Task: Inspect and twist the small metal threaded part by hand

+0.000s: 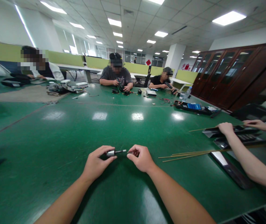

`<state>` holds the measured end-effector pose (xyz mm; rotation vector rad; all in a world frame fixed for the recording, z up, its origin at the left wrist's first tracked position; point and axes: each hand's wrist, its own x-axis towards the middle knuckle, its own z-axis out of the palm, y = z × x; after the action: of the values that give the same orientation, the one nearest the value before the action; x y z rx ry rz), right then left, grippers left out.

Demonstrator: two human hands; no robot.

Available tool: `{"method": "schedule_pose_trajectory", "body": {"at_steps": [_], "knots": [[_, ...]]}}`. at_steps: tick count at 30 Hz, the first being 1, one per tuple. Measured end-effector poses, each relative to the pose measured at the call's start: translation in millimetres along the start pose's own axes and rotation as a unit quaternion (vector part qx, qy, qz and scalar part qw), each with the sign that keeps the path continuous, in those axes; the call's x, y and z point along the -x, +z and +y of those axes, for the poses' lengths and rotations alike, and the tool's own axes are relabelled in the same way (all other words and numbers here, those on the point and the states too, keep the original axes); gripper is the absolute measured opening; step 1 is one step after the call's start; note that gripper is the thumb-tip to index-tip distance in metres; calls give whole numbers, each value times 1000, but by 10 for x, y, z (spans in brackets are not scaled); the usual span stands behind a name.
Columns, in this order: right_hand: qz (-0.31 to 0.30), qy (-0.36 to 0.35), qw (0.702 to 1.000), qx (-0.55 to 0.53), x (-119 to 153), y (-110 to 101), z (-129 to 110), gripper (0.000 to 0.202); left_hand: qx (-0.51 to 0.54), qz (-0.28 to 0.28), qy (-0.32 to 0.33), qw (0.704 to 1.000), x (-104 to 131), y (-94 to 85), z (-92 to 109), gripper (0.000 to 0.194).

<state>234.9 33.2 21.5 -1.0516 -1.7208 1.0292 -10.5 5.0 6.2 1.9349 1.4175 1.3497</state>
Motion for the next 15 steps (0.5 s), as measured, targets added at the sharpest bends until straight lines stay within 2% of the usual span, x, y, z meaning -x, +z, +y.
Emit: {"method": "schedule_pose_trajectory", "body": {"at_steps": [3, 7, 9, 12, 15], "knots": [[27, 27, 994, -103, -42, -40, 43, 29, 23, 42, -57, 997, -5, 11, -61, 40], [61, 53, 986, -143, -106, -59, 141, 49, 104, 88, -135, 981, -38, 38, -143, 50], [69, 62, 984, -154, -122, -53, 176, 52, 144, 106, -163, 970, -41, -30, -161, 55], [66, 67, 983, -158, -121, -39, 194, 55, 175, 125, -194, 957, 36, -353, -167, 49], [59, 66, 985, -150, -103, -31, 184, 54, 155, 153, -213, 953, 233, -866, -134, 38]]}}
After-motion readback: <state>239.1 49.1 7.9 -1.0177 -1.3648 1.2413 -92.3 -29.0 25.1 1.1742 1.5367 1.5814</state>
